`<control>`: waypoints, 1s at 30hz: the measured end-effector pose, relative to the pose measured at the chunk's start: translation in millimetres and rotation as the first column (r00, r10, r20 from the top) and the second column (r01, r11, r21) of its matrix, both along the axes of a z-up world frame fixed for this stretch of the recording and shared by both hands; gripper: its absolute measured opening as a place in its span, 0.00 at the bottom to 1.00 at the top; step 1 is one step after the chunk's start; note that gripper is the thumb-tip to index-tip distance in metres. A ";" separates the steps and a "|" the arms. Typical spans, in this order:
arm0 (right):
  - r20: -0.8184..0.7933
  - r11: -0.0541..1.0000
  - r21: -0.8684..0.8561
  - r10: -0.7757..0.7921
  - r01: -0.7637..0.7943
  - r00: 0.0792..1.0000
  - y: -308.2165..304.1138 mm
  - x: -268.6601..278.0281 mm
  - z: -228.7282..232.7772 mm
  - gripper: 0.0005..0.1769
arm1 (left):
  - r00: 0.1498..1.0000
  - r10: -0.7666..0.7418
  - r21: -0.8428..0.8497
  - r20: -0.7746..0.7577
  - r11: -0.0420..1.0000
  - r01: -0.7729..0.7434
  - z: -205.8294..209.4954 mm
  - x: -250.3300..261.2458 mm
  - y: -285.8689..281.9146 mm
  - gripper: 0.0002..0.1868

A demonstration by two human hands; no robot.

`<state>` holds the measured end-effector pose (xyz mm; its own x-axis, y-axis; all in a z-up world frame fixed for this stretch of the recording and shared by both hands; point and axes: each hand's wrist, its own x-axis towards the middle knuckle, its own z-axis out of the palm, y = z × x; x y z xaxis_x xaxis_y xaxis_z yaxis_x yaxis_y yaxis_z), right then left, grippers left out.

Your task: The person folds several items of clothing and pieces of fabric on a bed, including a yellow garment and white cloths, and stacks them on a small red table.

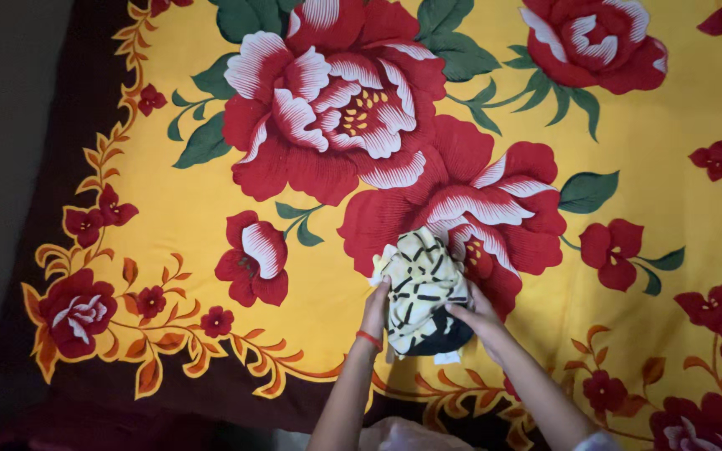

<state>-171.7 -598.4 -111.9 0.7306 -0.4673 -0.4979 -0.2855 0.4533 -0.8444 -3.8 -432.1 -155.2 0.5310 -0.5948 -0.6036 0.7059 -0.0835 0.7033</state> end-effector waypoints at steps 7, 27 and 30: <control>0.084 0.994 -0.052 -0.094 0.098 0.992 29.3 -35.2 56.8 0.42 | 0.995 0.099 0.055 -0.014 0.994 -0.098 98.3 -39.8 6.3 0.40; 0.211 0.932 0.009 -0.356 0.362 0.911 104.6 -96.9 168.3 0.36 | 0.978 -0.073 -0.387 0.194 0.911 0.145 202.1 -95.0 62.7 0.34; 0.271 0.926 0.003 -0.365 0.378 0.891 124.5 -100.1 180.9 0.36 | 0.983 -0.094 -0.394 0.160 0.906 0.151 223.4 -94.0 73.5 0.34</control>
